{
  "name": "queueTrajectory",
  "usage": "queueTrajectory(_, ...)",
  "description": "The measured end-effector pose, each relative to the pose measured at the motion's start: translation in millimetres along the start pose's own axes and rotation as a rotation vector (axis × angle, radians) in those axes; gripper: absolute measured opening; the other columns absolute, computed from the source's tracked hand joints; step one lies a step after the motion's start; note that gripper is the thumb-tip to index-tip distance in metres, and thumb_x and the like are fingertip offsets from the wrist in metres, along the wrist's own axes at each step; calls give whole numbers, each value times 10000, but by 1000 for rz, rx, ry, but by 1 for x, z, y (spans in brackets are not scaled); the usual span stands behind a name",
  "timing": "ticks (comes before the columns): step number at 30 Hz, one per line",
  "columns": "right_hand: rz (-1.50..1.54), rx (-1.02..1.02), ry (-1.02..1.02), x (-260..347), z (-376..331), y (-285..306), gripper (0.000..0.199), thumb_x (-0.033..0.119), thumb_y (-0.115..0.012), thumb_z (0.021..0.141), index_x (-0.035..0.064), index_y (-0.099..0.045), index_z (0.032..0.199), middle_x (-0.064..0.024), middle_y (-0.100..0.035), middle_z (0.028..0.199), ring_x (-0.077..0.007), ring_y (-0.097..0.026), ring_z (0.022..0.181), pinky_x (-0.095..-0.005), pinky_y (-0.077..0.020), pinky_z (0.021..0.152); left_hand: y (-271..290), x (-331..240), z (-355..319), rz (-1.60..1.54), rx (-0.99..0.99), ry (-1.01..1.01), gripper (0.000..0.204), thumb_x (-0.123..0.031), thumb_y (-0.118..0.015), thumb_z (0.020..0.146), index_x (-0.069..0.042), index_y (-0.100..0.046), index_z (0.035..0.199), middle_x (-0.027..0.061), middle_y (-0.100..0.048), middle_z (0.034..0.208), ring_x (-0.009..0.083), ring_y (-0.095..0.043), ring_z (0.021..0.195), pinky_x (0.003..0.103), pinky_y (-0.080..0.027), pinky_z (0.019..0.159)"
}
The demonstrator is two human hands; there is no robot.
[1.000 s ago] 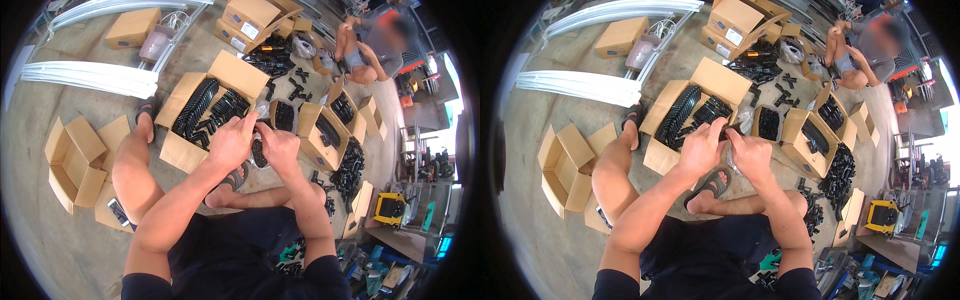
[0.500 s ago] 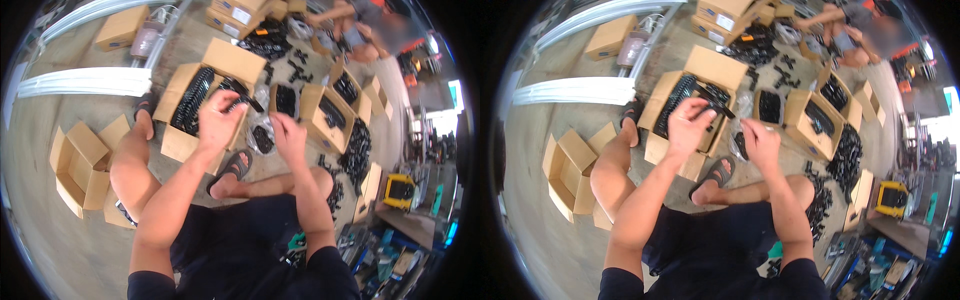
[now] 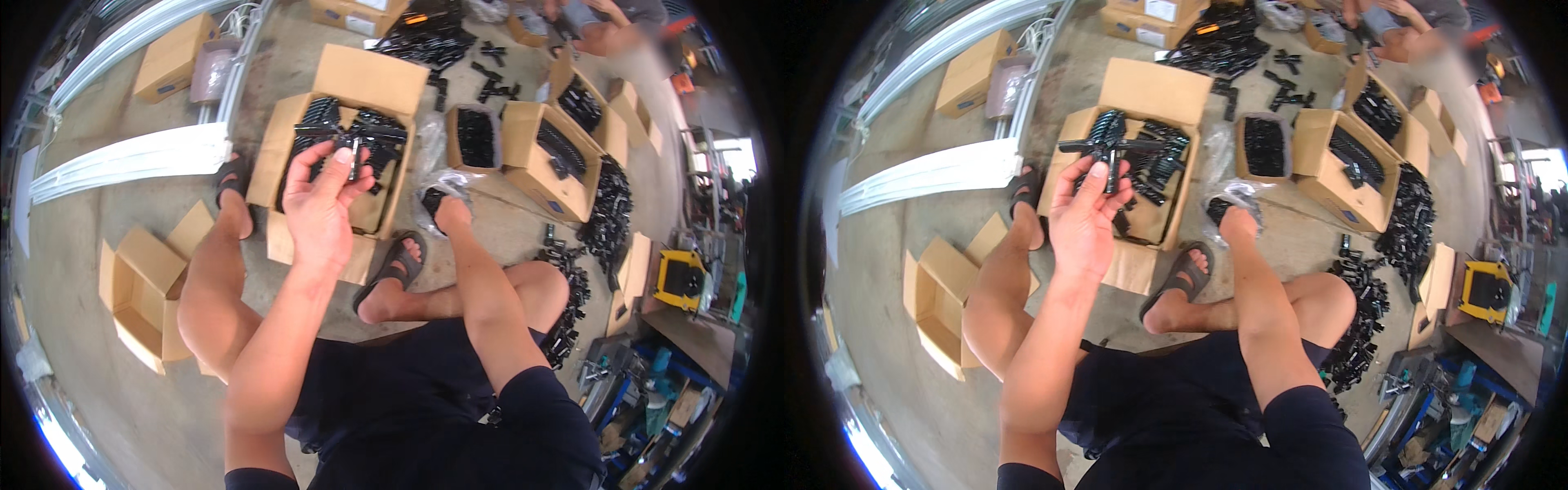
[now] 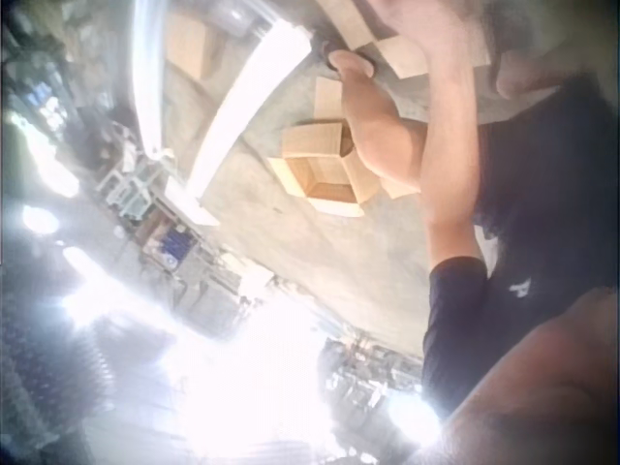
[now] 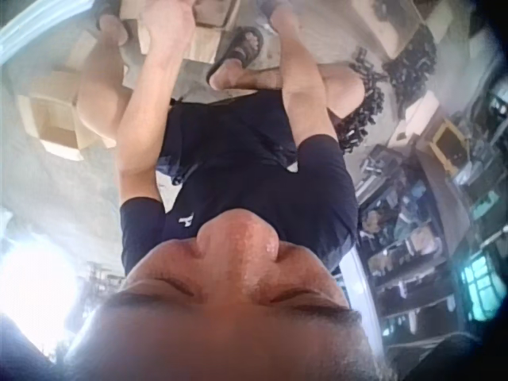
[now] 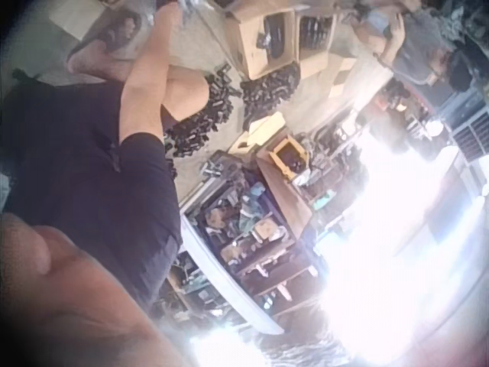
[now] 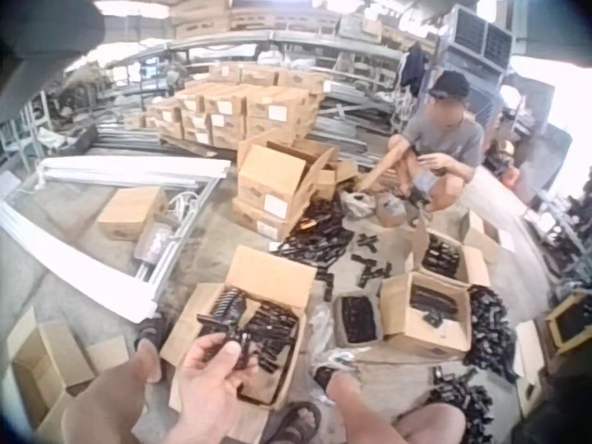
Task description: The person sits on the floor in a warehouse and assembles small black plastic components by hand. They pick up individual pieces from a pile, snap them together to form a larger unit, and place the finished assembly into a cardboard box.
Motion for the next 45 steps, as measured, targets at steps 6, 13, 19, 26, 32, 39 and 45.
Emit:
queueTrajectory(6,-61,34,37,18,7,-15,367,177,-412,1013,20,-737,1076,-226,-734,1096,-382,-714,1057,-476,-575,915,17,-11,2,-13,-10,57,249,-129,-658,997,-37,-567,1210,197,-719,1073,236,-716,872,354,-598,798)
queueTrajectory(13,-14,-61,94,21,10,6,279,131,-512,942,-11,-738,1025,-242,-735,1058,-398,-726,993,-463,-586,877,5,-9,9,-47,-10,87,240,-189,-643,1013,-58,-571,1201,178,-714,1085,215,-696,892,337,-583,812)
queueTrajectory(19,588,-183,376,64,-25,111,212,138,-641,910,-45,-715,986,-230,-739,975,-341,-736,835,-430,-578,749,-6,8,6,-85,14,117,221,-169,-652,1006,-71,-573,1188,184,-709,1100,223,-692,900,344,-584,820)
queueTrajectory(26,1694,-158,563,105,-134,219,186,136,-532,1069,-11,-610,1153,-72,-691,1097,-140,-663,933,-281,-553,797,-7,27,-2,-14,38,150,173,-142,-640,1007,-86,-585,1162,177,-714,1101,223,-704,904,340,-598,798)
queueTrajectory(32,1740,-244,775,101,-143,216,195,130,-523,1071,-24,-572,1180,-131,-645,1230,-170,-650,1023,-327,-576,858,-17,35,-10,-18,131,211,186,-108,-680,977,-65,-590,1133,167,-730,1047,234,-733,894,351,-622,774)
queueTrajectory(39,1807,-229,796,100,-144,223,152,108,-480,1081,-5,-514,1177,-181,-643,1243,-186,-653,1045,-324,-579,891,-20,42,-8,70,152,165,205,-53,-680,966,-57,-581,1145,173,-730,1086,269,-740,936,393,-636,785)
queueTrajectory(45,1774,-305,794,98,-139,218,161,104,-468,1085,-10,-511,1190,-173,-657,1222,-176,-661,1037,-318,-577,892,-26,41,-7,69,162,189,218,-35,-682,963,-55,-584,1156,160,-733,1087,267,-742,931,391,-636,790)
Point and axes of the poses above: each hand's wrist, its own z-axis towards the middle knuckle, its own y-axis out of the back of the hand, x = y × z, the point moved 3 cm from there along z, towards the middle knuckle
